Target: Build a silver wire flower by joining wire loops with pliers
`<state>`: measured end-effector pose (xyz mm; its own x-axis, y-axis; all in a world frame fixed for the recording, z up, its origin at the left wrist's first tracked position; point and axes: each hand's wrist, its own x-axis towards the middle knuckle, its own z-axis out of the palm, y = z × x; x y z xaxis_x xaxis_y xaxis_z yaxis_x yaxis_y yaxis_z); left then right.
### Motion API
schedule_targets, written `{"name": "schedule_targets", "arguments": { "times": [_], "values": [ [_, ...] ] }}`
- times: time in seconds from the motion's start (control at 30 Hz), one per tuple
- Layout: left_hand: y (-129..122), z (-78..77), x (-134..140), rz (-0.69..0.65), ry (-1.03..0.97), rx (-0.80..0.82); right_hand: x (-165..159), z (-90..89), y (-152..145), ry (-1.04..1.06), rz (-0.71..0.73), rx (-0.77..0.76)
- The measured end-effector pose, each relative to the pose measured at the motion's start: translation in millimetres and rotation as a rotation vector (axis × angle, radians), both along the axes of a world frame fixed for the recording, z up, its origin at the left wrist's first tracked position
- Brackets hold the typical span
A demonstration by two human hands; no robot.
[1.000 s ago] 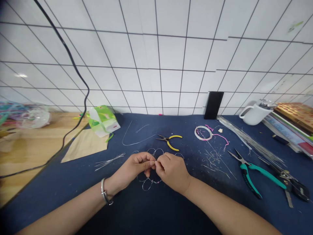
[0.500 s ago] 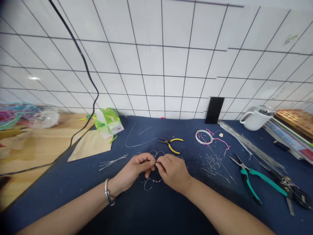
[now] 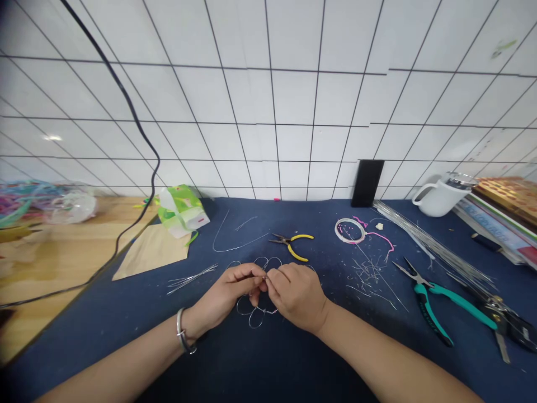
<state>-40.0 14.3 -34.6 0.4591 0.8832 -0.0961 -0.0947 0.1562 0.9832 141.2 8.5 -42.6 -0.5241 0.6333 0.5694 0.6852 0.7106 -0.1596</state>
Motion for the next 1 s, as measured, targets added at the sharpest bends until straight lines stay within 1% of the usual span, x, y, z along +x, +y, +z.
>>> {"name": "schedule_targets", "arguments": {
  "times": [0.1, 0.3, 0.57, 0.77, 1.0],
  "values": [
    [-0.4, -1.8, -0.2, -0.006, 0.007, 0.01, -0.2, -0.4, -0.3, -0.005, 0.0, -0.006],
    [-0.9, -2.0, -0.3, 0.003, 0.1, 0.069, -0.7, -0.9, -1.5, -0.002, 0.008, -0.024],
    [-0.7, 0.6, -1.0, -0.003, 0.069, 0.03, -3.3, -2.7, -2.5, 0.062, -0.012, -0.113],
    [-0.9, -0.8, -2.2, 0.005, 0.048, 0.007, -5.1, -5.1, -3.1, 0.115, -0.025, -0.153],
    [-0.9, -0.9, -2.4, 0.014, 0.075, 0.005, -4.7, -4.6, -3.5, 0.175, -0.031, -0.201]
  ]
}}
